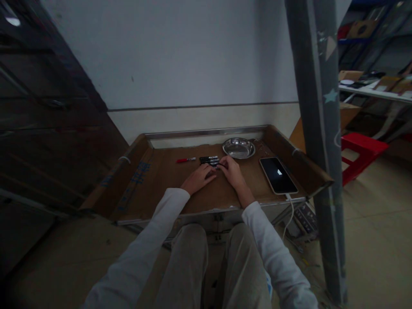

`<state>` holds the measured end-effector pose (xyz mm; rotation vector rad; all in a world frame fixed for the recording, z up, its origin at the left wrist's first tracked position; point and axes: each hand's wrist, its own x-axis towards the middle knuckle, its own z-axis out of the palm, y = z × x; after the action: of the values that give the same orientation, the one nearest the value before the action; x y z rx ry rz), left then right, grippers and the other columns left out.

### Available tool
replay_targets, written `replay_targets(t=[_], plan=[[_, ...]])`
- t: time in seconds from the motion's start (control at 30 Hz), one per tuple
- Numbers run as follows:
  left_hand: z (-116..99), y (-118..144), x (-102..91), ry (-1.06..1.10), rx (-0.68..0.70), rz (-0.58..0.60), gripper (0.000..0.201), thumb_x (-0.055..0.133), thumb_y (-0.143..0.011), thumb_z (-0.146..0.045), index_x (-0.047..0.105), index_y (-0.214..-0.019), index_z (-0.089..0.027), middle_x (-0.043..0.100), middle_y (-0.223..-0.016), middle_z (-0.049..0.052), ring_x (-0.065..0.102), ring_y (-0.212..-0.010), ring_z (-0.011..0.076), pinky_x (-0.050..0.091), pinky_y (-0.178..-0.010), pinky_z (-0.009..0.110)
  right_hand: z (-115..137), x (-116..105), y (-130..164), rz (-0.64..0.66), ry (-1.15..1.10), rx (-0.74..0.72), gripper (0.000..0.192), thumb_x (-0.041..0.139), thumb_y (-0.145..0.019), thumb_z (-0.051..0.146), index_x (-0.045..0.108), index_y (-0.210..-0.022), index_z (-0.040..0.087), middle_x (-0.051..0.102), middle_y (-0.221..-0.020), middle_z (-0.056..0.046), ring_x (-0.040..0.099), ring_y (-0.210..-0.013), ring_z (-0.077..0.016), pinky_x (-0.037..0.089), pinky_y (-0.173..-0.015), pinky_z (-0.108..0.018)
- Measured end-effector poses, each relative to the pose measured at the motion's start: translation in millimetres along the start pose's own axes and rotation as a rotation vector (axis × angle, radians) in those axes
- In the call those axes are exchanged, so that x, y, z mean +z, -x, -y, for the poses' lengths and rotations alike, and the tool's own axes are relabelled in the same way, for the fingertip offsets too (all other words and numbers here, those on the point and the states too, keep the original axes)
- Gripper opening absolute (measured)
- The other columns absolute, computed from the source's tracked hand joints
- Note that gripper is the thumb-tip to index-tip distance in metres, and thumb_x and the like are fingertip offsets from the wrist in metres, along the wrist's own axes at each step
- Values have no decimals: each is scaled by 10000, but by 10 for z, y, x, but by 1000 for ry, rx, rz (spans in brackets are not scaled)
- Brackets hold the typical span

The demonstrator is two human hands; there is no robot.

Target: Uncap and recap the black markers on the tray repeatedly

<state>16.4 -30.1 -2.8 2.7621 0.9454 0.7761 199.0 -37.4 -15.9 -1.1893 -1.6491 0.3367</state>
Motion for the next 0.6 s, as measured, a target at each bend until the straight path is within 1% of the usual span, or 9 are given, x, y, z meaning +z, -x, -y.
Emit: replay_targets(t=[0.07,0.13,0.27,0.37,0.5,0.6], plan=[[19,0,15,1,-7,16,88,521,-878,-250,560,-934,-195,550,-963,42,552,-948,179,458,-891,328,9,-7,-2,39,26,-26,198,584,-815,382,572,-827,185,601,-794,-32,539,-706,-157,437,-679,-284],[39,5,20,6,-24,6,71,509,-881,-229,565,-910,-197,548,-937,36,552,-926,172,459,-878,321,18,-14,-3,75,52,-57,177,588,-816,365,584,-816,188,593,-796,-31,533,-715,-157,434,-678,-280],[79,41,-8,3,-132,-62,48,509,-865,-192,557,-863,-190,528,-910,32,548,-859,163,469,-822,308,19,-17,6,136,92,-84,147,612,-813,329,615,-850,187,574,-815,-29,526,-703,-147,434,-673,-275],[117,78,-43,-10,-201,-113,35,523,-847,-179,547,-871,-188,509,-917,35,542,-852,166,466,-819,314,7,-14,18,191,128,-98,143,620,-815,321,644,-885,199,549,-868,-31,528,-724,-144,443,-700,-281],[161,102,-72,10,-223,-139,61,543,-830,-167,536,-888,-186,493,-924,34,537,-865,168,458,-837,318,-16,-6,23,258,127,-142,135,633,-809,303,667,-905,215,522,-911,-33,538,-802,-148,448,-754,-283],[178,100,-72,19,-225,-133,55,547,-828,-169,537,-878,-191,487,-915,30,532,-872,170,455,-835,317,-24,0,17,267,103,-144,160,648,-796,285,665,-936,211,519,-902,-31,533,-793,-145,446,-743,-279]])
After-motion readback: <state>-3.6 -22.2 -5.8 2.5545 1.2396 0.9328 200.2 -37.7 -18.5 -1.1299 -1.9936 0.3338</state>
